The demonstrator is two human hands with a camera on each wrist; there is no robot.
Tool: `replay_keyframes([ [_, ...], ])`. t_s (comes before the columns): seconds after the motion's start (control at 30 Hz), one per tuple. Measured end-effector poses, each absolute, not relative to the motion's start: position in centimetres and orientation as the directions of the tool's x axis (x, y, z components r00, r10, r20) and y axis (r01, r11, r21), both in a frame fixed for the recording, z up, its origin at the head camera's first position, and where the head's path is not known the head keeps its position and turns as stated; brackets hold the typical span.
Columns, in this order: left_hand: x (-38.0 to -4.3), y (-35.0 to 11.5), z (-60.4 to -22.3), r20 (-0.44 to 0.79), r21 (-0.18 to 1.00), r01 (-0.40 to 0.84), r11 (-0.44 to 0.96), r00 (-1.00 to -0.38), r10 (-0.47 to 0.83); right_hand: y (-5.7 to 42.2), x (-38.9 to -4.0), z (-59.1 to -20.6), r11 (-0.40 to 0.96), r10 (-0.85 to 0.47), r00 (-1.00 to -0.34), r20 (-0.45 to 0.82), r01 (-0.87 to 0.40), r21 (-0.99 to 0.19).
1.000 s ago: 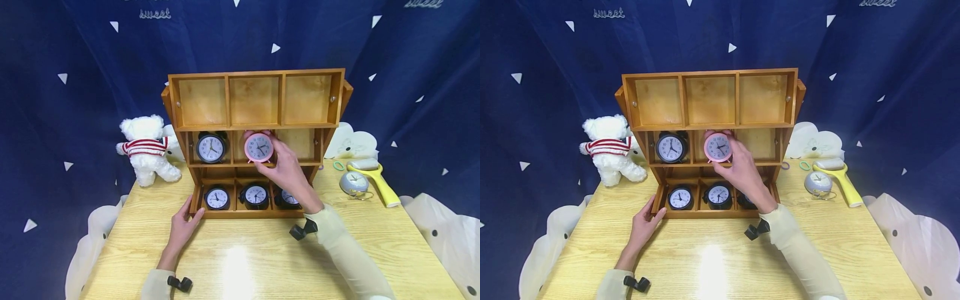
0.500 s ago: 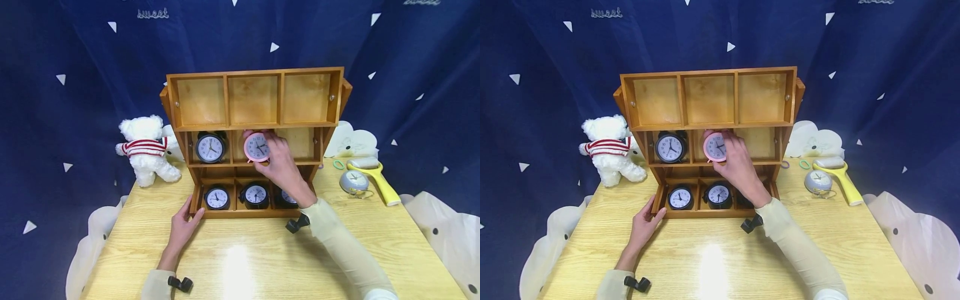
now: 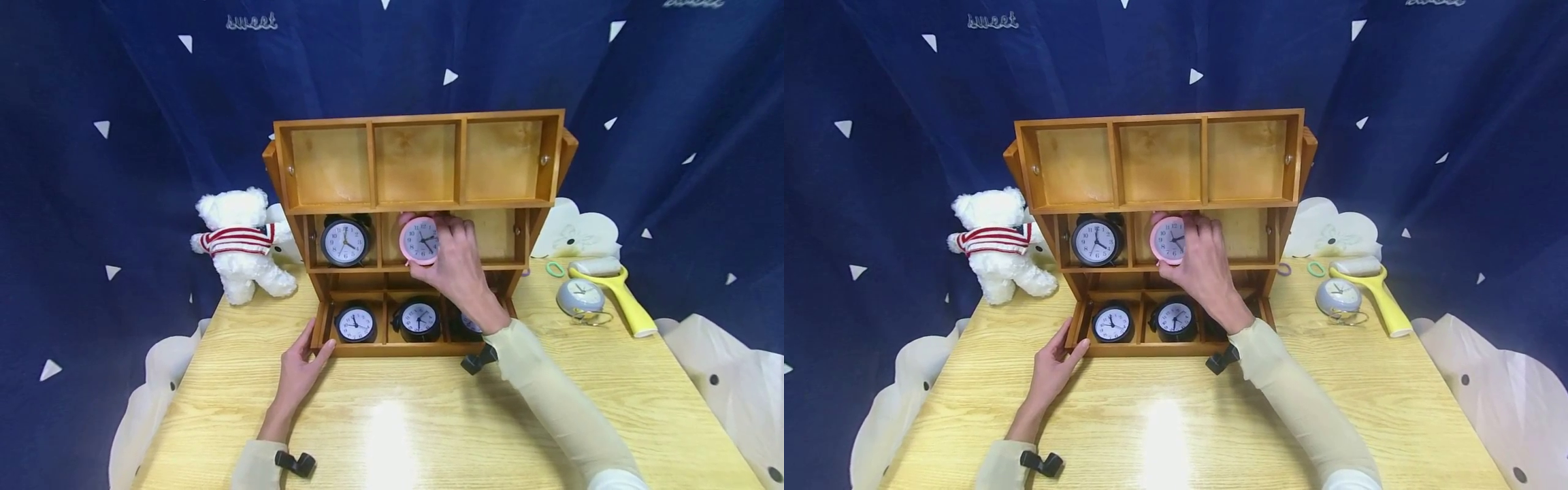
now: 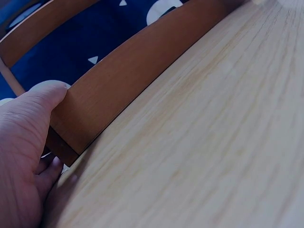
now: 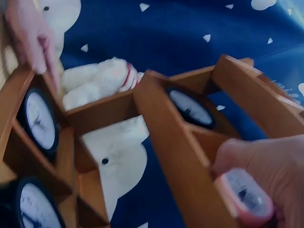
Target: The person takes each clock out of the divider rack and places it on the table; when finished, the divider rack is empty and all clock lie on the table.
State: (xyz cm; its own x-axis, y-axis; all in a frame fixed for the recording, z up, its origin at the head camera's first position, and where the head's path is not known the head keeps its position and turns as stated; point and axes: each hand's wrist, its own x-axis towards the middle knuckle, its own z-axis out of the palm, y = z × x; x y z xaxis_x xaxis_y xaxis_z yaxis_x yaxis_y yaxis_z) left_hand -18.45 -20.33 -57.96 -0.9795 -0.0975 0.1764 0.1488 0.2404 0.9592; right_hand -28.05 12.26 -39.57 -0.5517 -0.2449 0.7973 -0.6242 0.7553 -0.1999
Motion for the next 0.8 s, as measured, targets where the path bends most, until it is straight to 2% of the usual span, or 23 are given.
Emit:
replay_keyframes([
  [0.13, -17.9, -20.0, -56.4, 0.174, 0.958, 0.145, 0.247, -0.980, -0.100, 11.9, -28.7, -40.0, 0.734, -0.245, -0.509, 0.826, -0.653, -0.185],
  [0.23, -17.3, -19.7, -55.0, 0.183, 0.953, 0.155, 0.262, -0.979, -0.086, 11.5, -28.8, -40.3, 0.715, -0.257, -0.510, 0.821, -0.671, -0.193],
  [0.57, -17.1, -19.6, -54.7, 0.184, 0.957, 0.157, 0.245, -0.978, -0.095, 10.2, -27.5, -40.3, 0.678, -0.192, -0.638, 0.746, -0.636, -0.369],
  [0.8, -17.3, -19.6, -55.1, 0.188, 0.961, 0.168, 0.219, -0.979, -0.075, 9.4, -27.3, -40.8, 0.651, -0.083, -0.658, 0.748, -0.604, -0.459],
])
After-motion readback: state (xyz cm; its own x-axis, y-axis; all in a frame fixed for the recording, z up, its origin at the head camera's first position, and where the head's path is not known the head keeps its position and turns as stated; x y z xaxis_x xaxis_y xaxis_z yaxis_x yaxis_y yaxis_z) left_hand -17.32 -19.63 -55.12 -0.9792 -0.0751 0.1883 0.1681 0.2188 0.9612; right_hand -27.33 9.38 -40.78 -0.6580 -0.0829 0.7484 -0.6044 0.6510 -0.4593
